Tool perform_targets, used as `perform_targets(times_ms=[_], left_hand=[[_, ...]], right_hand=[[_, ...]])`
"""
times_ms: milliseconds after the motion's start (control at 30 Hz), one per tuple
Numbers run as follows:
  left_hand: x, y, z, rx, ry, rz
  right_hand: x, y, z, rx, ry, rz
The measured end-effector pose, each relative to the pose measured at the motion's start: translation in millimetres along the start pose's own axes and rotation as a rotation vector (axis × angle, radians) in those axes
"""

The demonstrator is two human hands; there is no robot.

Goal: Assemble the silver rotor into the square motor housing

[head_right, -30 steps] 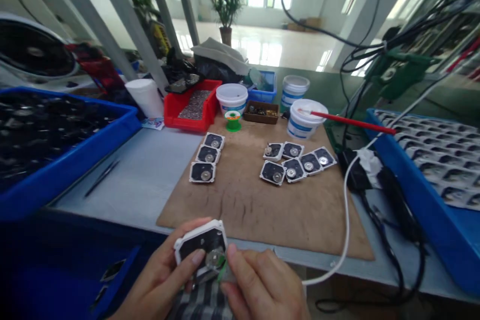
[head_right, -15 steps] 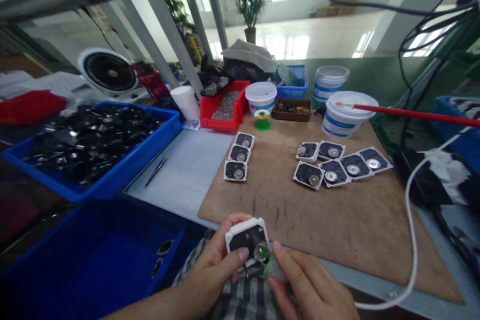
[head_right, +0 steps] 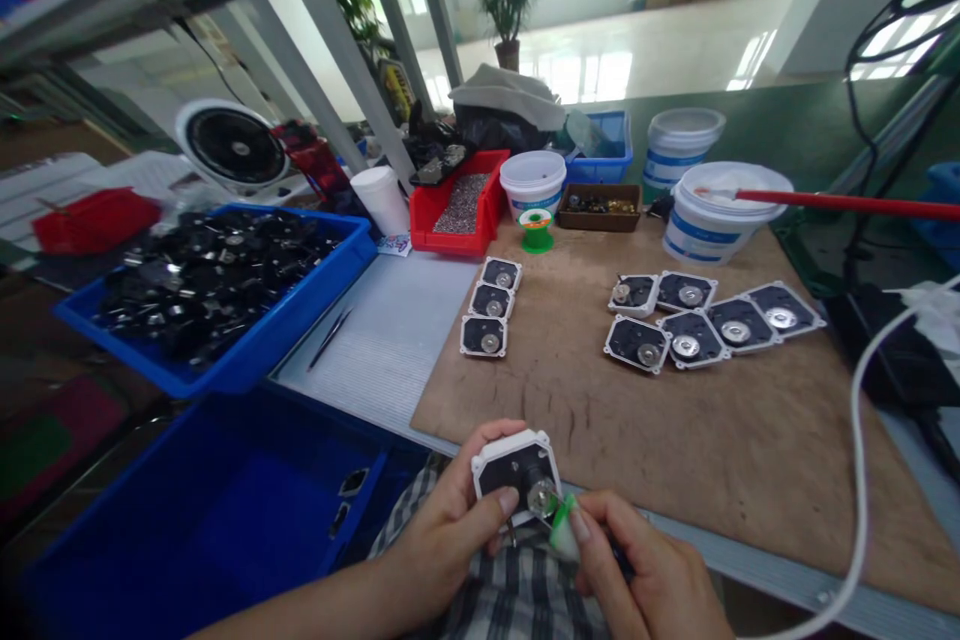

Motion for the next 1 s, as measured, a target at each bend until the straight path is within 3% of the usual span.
perform_targets(times_ms=[333, 600, 767, 1000], left_hand=[[0, -2.2, 5, 0.006, -0.014, -0.004], [1, -4.0, -3, 0.120, 0.035, -0.069], [4, -5.5, -1, 0.175, 0.046, -0.111], [11, 0.8, 3, 0.018, 0.026, -0.119]], right_hand=[[1, -2, 0, -0.038, -0.017, -0.040], [5, -13, 28, -0.042, -0.113, -0.218], [6, -10, 22, -0.039, -0.095, -0.228], [7, -11, 13, -0.015, -0.055, -0.162]])
Point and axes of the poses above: each hand's wrist, its own x-axis towards the middle knuckle, its own y-axis out of the palm, z = x × y, the point moved 8 cm from there along x, towards the middle knuckle, and after that the axes turned 9 degrees about -z, right-handed, at the moved point
